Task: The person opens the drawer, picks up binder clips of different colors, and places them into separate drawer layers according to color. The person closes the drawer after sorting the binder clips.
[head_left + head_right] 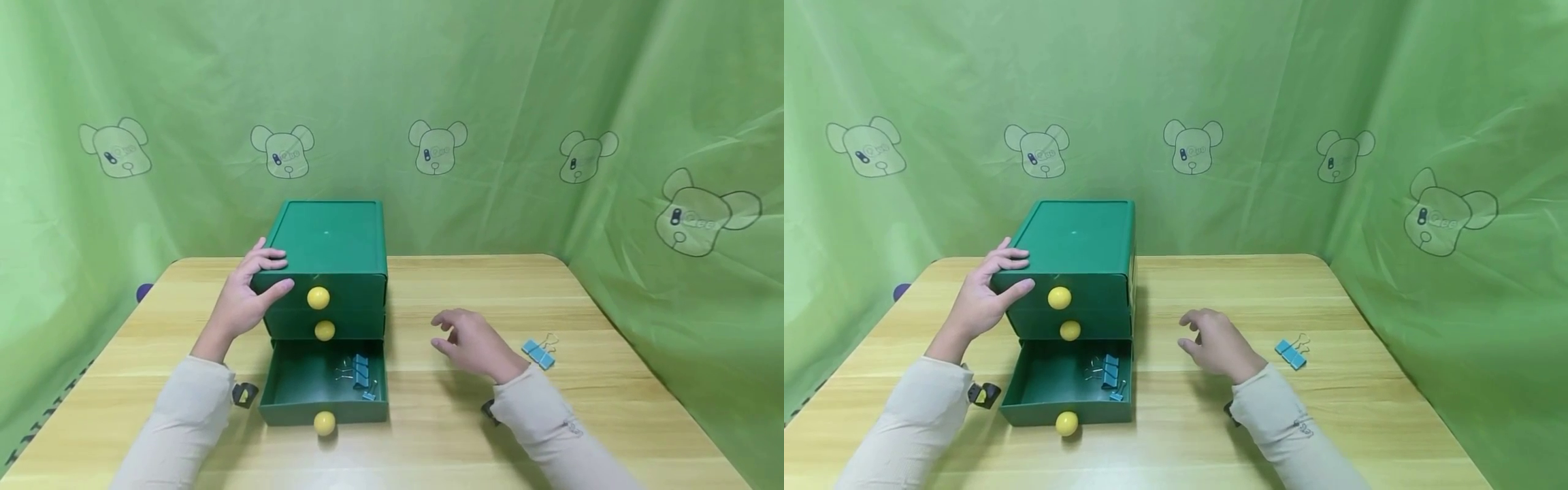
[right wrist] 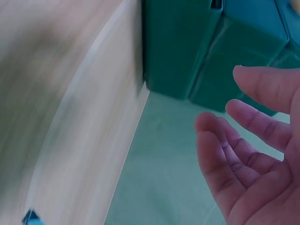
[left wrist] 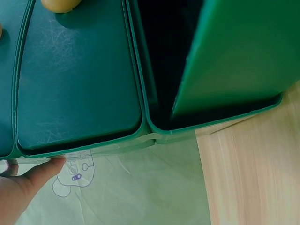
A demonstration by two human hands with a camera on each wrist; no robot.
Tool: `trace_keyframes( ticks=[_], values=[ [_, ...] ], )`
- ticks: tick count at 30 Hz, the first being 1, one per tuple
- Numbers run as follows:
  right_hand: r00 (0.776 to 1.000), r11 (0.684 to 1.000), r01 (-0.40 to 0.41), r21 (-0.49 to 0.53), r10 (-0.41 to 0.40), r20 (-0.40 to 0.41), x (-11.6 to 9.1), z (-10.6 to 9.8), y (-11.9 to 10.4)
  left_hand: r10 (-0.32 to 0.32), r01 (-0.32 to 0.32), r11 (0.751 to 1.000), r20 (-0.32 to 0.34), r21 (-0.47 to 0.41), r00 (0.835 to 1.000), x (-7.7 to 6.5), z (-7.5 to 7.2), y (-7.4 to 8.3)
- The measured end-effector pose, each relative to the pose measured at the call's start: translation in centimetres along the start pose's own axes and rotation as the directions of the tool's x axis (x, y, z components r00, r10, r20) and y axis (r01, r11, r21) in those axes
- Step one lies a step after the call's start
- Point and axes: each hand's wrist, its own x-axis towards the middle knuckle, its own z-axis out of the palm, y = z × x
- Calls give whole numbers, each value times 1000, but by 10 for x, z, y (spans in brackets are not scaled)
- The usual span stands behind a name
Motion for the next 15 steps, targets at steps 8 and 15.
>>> trace_keyframes(
  ticks=[8,15],
  values=[
    [998,998,-62,-27,62,10,-6,-9,19,5,-5,1000,-1,4,1000,1,-1,-1],
    [996,996,-86,-32,87,21,-11,-8,36,8,-8,1000,-4,2,1000,0,0,-2]
  ],
)
